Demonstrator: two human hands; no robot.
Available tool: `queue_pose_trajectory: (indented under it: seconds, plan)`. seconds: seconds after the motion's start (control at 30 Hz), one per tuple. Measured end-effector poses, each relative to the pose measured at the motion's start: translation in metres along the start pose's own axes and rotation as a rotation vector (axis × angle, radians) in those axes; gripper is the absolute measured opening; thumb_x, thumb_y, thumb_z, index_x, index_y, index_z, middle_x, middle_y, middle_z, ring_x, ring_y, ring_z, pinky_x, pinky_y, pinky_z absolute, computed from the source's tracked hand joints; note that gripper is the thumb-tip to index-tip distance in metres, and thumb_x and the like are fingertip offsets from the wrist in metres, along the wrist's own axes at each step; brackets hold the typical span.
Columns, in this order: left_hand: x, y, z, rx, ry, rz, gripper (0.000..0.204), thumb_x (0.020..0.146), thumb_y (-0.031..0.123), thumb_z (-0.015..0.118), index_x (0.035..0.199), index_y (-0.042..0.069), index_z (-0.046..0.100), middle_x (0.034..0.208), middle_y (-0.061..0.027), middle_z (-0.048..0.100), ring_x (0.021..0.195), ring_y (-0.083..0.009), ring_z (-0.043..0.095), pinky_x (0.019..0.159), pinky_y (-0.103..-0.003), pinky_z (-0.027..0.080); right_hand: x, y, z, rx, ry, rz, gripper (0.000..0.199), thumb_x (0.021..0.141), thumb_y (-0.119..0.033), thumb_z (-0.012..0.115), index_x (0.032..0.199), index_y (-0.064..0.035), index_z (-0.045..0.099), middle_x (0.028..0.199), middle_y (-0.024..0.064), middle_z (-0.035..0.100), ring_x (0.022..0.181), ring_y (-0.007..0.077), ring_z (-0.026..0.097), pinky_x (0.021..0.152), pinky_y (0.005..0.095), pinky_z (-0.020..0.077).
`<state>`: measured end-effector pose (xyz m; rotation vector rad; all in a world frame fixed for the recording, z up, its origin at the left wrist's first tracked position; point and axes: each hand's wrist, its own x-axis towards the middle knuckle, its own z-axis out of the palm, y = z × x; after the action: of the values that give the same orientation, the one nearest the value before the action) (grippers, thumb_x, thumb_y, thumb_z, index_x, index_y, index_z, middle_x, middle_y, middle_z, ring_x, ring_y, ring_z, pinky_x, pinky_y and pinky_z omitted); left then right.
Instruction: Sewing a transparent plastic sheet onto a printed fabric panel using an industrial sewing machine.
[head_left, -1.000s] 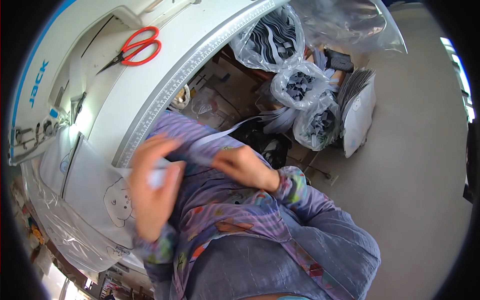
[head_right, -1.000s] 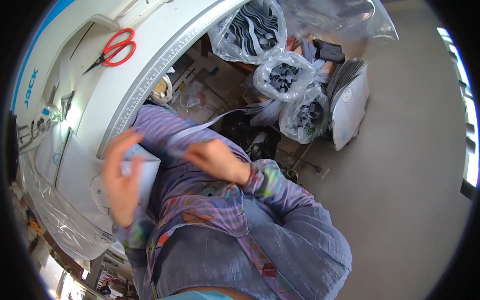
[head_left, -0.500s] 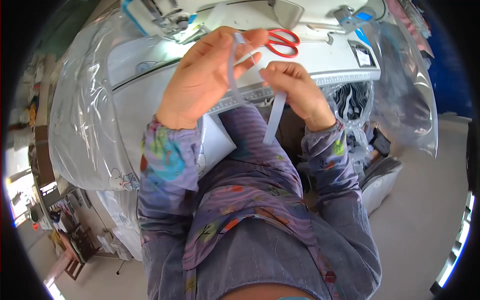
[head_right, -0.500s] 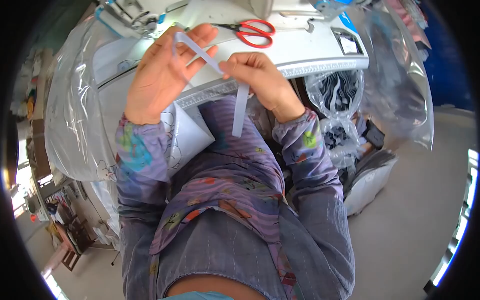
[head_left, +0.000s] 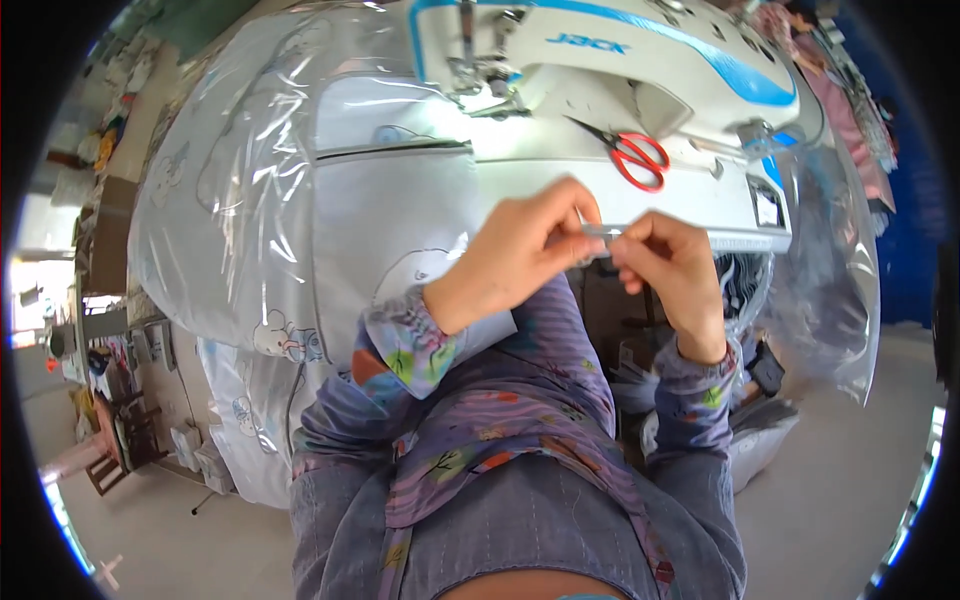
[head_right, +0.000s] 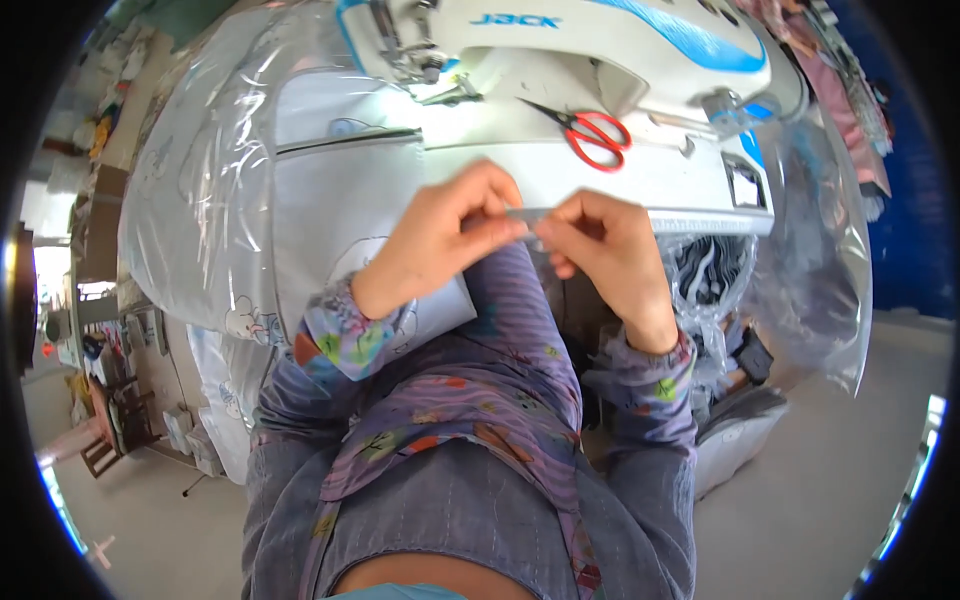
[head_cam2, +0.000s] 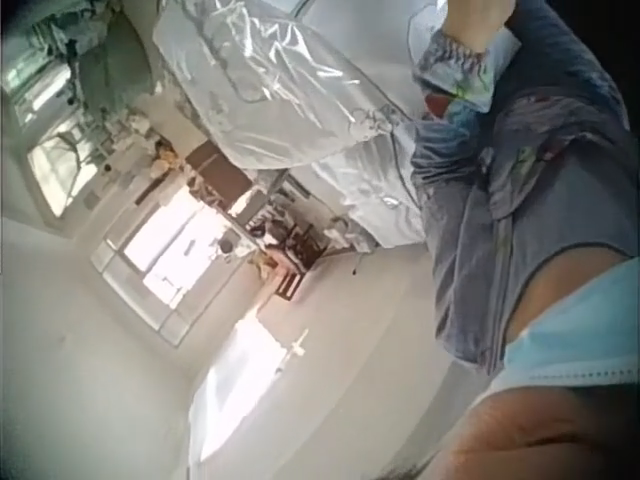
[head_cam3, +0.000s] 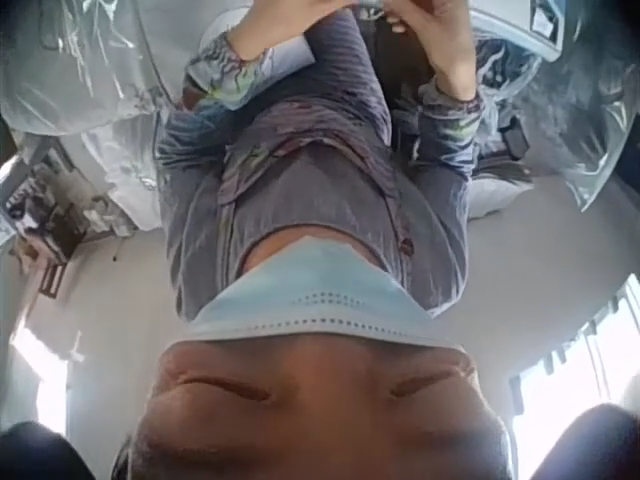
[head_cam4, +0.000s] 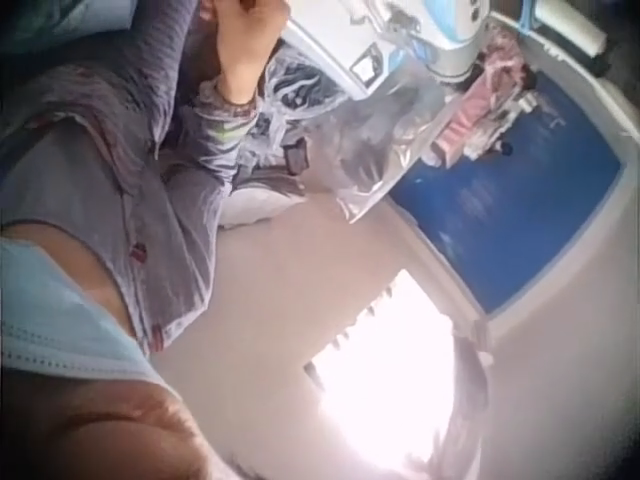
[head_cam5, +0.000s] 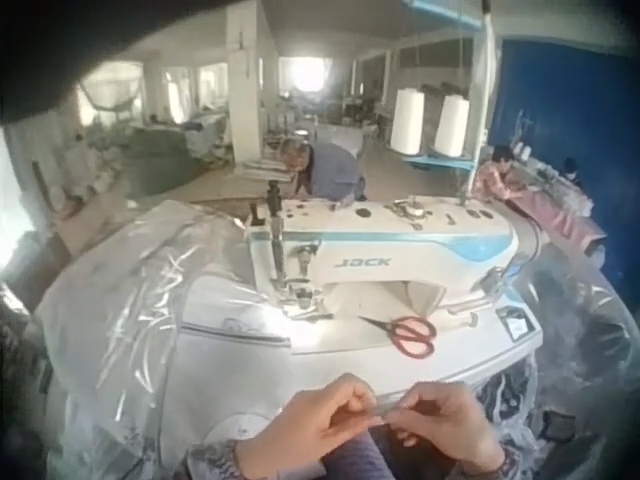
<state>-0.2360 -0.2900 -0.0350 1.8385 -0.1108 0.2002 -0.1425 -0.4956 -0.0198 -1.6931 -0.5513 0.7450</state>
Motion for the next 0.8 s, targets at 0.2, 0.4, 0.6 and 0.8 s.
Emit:
queue_pose_trajectory:
  seconds: [0.2,0.4,0.6,0.8]
  plan:
    - [-0.031,-0.022,-0.001,-0.15,-0.229,-0.098,0.027,0.088,0.012,0.075,0.107,0.005,0.058,0.088,-0.0044,0.067,0.078,-0.0164,0.063,0.07,-0.03,0.048,-0.004,0.013,0.015,0.102,-0.25,0.184,0.007,0.094,-0.006,0.071,0.093,0.0016,0.069,0.081,0.0044,0.07,0.07,0.0098,0.068,0.063,0.0231,0.0568]
    - [-0.078,-0.05,-0.053,0.976,0.102,0.181,0.051,0.079,0.01,0.076,0.126,0.008,0.059,0.117,-0.0096,0.064,0.108,-0.0293,0.063,0.095,-0.043,0.049,-0.012,0.015,-0.061,0.005,0.527,-0.16,0.01,0.096,-0.006,0.064,0.087,-0.0058,0.067,0.077,0.0021,0.066,0.059,0.0023,0.051,0.05,0.0149,0.0348]
    - [-0.087,-0.062,-0.086,0.948,0.135,0.012,0.043,0.083,0.003,0.058,0.126,0.008,0.059,0.107,-0.0106,0.062,0.099,-0.0313,0.064,0.085,-0.041,0.054,0.023,0.025,-0.03,0.29,0.58,-0.231,0.007,0.097,-0.008,0.065,0.09,-0.0078,0.066,0.082,0.0013,0.064,0.065,0.0023,0.049,0.053,0.0151,0.0339]
    - [0.013,0.014,-0.104,1.143,0.261,0.084,0.02,0.082,0.003,0.059,0.101,0.003,0.062,0.092,-0.0112,0.061,0.09,-0.032,0.065,0.073,-0.041,0.055,0.123,0.042,0.18,0.027,-0.33,-0.274,0.025,0.096,-0.016,0.059,0.116,-0.0021,0.064,0.121,0.0146,0.063,0.113,0.0224,0.058,0.102,0.038,0.0448]
